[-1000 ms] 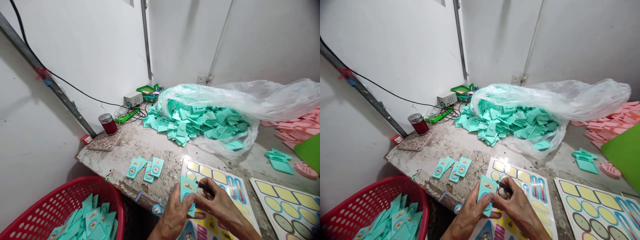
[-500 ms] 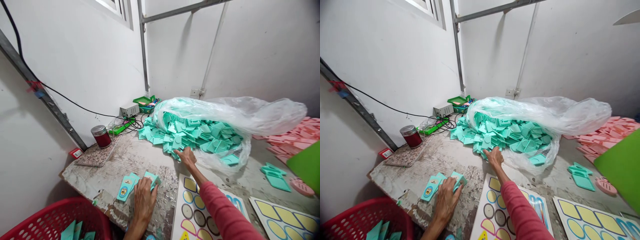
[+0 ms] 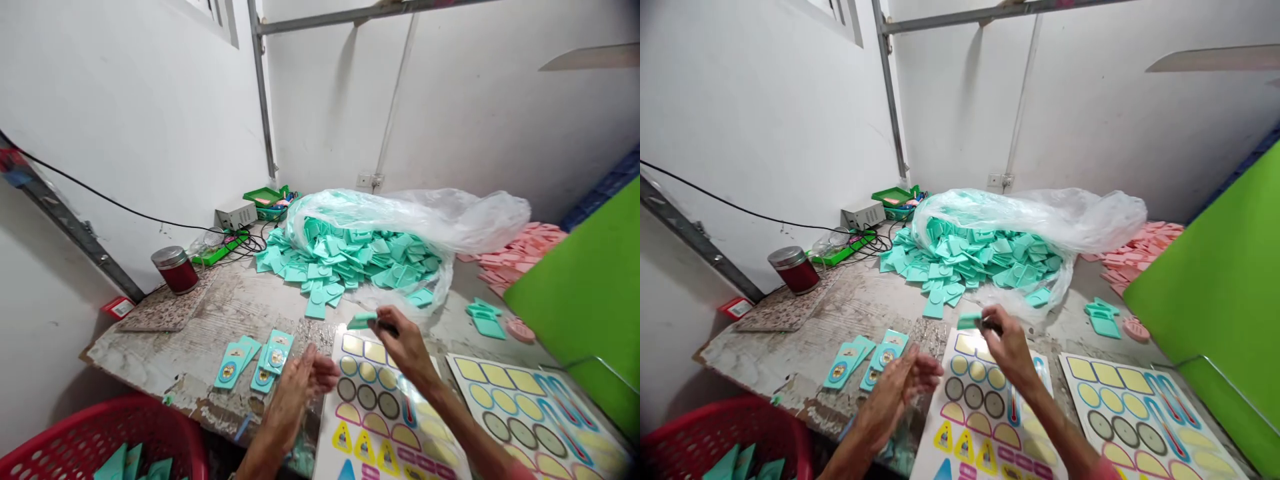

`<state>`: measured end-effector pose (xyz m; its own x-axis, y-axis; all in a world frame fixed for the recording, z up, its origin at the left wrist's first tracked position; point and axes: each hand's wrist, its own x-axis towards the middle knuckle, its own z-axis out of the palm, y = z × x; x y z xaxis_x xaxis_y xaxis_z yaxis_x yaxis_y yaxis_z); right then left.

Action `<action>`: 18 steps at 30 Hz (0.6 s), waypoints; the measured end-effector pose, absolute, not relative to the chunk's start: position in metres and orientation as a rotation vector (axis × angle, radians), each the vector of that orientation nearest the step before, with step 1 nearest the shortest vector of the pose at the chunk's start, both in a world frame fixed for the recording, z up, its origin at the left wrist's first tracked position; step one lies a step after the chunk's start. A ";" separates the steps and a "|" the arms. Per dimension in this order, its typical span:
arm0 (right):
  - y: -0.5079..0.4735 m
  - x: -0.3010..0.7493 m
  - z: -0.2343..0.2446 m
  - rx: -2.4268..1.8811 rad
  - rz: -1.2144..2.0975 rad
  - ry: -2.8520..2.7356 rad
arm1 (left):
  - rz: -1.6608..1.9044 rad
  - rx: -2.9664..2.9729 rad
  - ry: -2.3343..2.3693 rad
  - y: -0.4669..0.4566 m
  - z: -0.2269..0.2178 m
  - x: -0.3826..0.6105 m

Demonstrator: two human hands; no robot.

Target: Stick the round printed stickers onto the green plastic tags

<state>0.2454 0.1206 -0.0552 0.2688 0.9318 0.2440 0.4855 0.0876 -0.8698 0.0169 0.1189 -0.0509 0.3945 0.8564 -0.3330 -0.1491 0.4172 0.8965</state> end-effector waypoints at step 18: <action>-0.091 0.249 -0.121 -2.346 -0.120 -1.245 | 0.705 0.836 1.040 0.041 -0.093 0.067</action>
